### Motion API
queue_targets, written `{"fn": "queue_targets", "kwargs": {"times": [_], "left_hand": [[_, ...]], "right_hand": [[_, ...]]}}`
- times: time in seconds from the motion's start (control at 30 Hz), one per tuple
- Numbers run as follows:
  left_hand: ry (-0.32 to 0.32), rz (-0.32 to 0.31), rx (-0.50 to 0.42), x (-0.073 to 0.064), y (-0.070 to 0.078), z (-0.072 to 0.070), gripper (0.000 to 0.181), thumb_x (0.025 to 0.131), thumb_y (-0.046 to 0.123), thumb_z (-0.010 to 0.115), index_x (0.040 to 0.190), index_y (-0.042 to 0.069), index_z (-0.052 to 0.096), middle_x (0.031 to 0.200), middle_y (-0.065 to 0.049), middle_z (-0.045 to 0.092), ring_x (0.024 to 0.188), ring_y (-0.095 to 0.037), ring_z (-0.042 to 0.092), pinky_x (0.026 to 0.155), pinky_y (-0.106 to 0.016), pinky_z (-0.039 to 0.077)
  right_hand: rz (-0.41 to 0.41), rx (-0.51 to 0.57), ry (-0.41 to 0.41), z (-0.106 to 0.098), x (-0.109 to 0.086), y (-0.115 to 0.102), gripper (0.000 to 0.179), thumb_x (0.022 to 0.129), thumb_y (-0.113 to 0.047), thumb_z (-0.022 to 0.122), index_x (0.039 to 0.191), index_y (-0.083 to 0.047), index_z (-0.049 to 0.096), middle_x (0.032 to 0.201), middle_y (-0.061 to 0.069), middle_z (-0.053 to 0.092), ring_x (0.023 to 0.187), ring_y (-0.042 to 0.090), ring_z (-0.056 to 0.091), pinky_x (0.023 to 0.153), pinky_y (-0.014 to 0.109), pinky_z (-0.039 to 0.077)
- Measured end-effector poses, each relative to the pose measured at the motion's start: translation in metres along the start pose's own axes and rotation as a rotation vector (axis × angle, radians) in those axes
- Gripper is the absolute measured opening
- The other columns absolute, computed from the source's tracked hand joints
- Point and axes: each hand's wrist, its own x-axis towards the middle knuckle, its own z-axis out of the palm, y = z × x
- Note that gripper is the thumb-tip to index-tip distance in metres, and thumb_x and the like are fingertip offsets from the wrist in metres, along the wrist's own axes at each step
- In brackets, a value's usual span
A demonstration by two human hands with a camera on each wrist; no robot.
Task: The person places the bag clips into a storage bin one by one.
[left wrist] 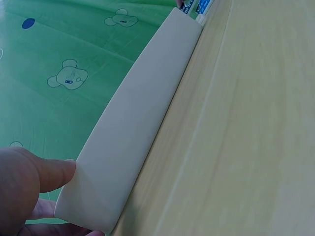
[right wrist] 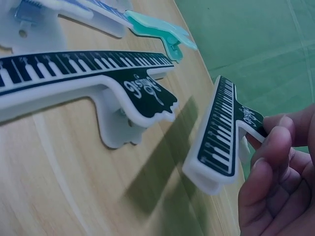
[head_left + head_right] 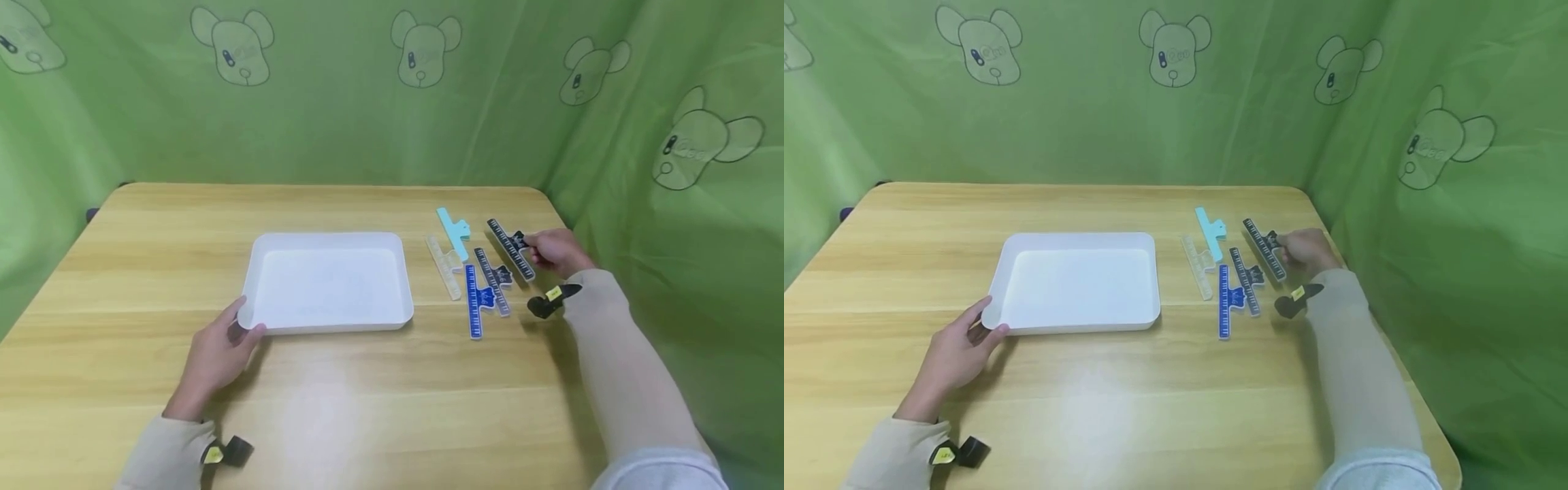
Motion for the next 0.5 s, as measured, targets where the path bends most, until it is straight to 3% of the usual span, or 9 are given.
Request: {"fn": "queue_targets", "kwargs": {"times": [0.5], "left_hand": [[0.005,-0.002,0.008,0.0,-0.0014,0.0007,0.07,0.098,0.035,0.058,0.148,-0.004,0.03,0.14,-0.035,0.041,0.126,-0.052,0.041,0.104,-0.061,0.034]], "right_hand": [[-0.031,-0.015,0.017,0.0052,0.0011,-0.0024,0.014,0.1,-0.013,0.05,0.102,0.001,0.051,0.068,-0.005,0.053,0.057,0.004,0.049,0.053,0.018,0.048]]}}
